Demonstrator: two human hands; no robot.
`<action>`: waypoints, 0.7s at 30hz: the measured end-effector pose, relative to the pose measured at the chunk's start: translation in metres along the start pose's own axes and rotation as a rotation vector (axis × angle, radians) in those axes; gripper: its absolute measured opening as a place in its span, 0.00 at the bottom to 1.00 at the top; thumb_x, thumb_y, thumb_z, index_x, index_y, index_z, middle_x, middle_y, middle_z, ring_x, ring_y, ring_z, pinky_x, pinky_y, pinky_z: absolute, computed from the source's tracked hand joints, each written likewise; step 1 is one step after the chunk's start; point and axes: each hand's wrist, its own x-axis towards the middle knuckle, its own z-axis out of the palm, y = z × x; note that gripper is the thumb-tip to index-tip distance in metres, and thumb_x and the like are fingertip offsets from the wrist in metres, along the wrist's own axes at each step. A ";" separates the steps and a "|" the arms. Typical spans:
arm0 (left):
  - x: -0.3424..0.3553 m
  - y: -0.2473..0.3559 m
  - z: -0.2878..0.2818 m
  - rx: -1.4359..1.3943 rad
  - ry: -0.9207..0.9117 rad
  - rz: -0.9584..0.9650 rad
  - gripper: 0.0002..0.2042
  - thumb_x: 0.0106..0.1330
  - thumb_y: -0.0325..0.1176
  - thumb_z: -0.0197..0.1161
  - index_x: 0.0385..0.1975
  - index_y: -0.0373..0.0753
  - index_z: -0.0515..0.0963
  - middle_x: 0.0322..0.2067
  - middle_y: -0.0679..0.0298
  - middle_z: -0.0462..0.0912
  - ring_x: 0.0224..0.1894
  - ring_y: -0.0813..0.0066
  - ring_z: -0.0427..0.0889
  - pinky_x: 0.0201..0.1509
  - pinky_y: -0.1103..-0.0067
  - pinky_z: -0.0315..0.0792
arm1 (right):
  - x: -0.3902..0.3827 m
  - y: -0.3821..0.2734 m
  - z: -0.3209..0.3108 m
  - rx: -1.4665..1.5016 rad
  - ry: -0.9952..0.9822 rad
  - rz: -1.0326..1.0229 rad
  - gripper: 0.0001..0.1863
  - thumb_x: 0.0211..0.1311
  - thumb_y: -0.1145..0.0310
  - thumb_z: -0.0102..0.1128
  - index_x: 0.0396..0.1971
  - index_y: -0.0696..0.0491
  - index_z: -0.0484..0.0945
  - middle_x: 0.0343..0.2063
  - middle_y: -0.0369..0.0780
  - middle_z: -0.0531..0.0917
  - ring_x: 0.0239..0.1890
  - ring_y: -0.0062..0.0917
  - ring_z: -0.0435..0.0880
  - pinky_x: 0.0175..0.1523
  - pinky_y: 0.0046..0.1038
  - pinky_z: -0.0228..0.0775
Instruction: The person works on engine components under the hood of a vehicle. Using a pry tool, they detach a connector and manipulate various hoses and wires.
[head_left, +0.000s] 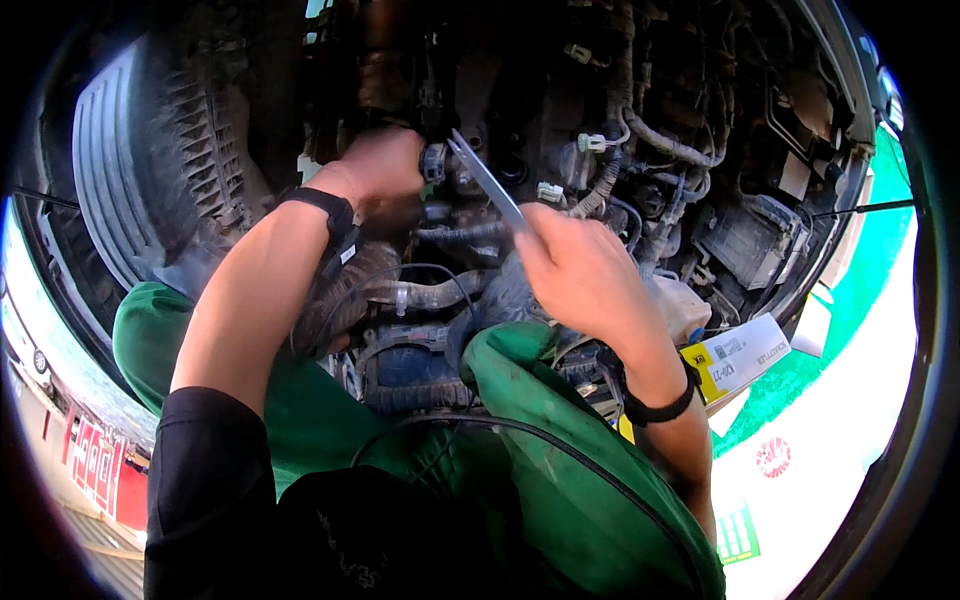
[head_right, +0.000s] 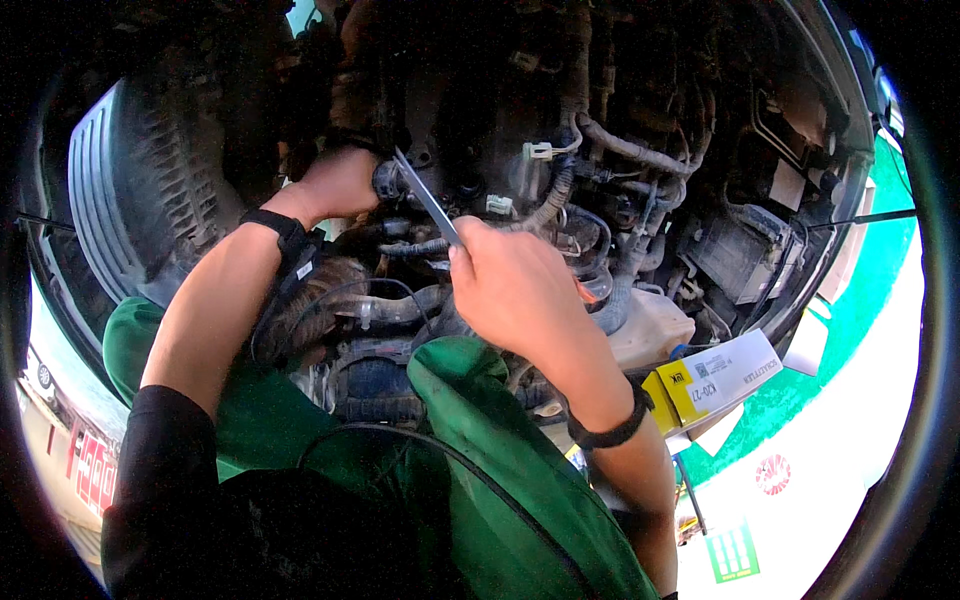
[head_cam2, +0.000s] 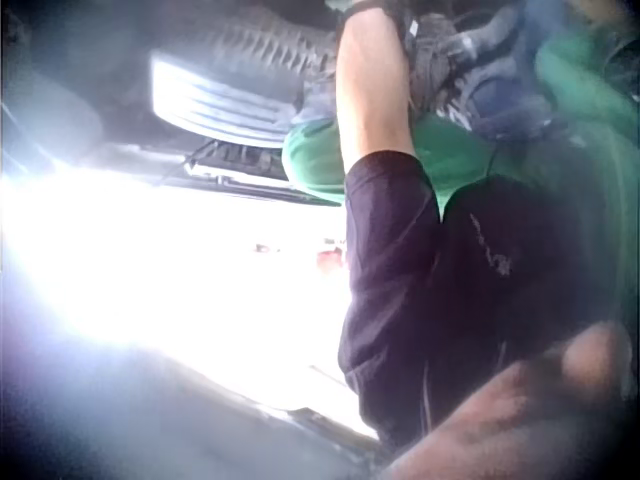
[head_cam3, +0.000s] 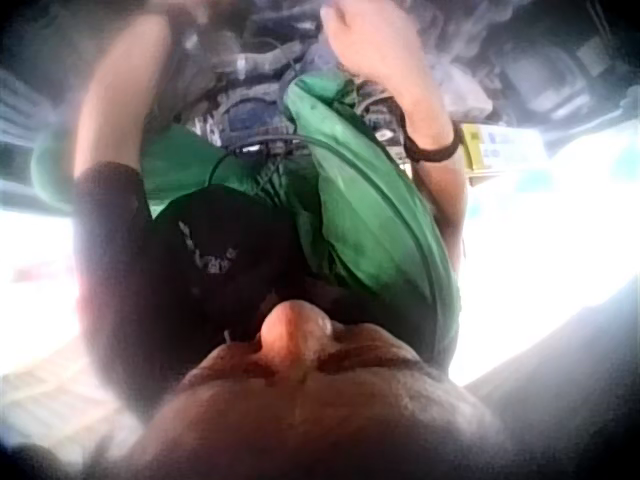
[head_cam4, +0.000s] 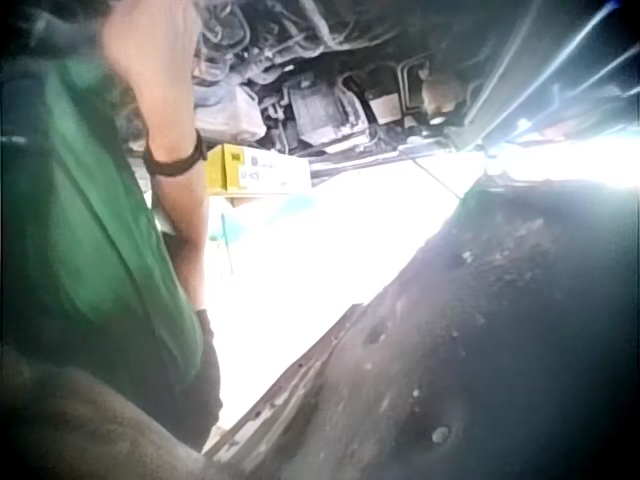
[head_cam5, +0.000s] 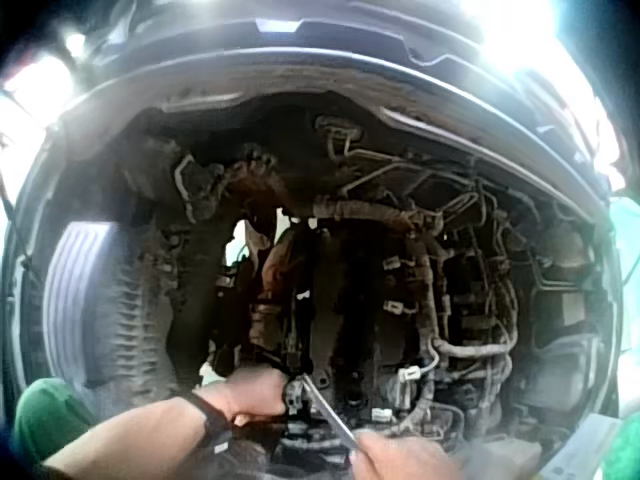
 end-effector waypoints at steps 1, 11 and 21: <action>0.001 -0.001 0.000 -0.021 -0.008 0.010 0.13 0.51 0.31 0.61 0.34 0.33 0.85 0.35 0.44 0.85 0.40 0.47 0.86 0.46 0.62 0.79 | 0.004 0.000 0.002 -0.102 0.044 -0.035 0.10 0.68 0.66 0.53 0.40 0.56 0.78 0.23 0.51 0.81 0.30 0.50 0.83 0.35 0.46 0.73; 0.017 -0.015 0.011 -0.094 -0.070 0.044 0.13 0.52 0.31 0.61 0.34 0.30 0.85 0.34 0.42 0.85 0.38 0.46 0.86 0.44 0.63 0.78 | 0.020 -0.010 -0.005 -0.293 -0.018 -0.078 0.11 0.64 0.68 0.53 0.29 0.61 0.79 0.24 0.56 0.82 0.33 0.54 0.83 0.41 0.48 0.76; 0.023 -0.029 0.016 -0.134 -0.056 0.155 0.14 0.51 0.33 0.65 0.35 0.31 0.84 0.36 0.40 0.84 0.37 0.45 0.84 0.42 0.62 0.76 | 0.047 -0.030 -0.033 -0.107 -0.361 -0.048 0.17 0.65 0.68 0.48 0.29 0.68 0.79 0.24 0.57 0.82 0.31 0.49 0.86 0.42 0.40 0.78</action>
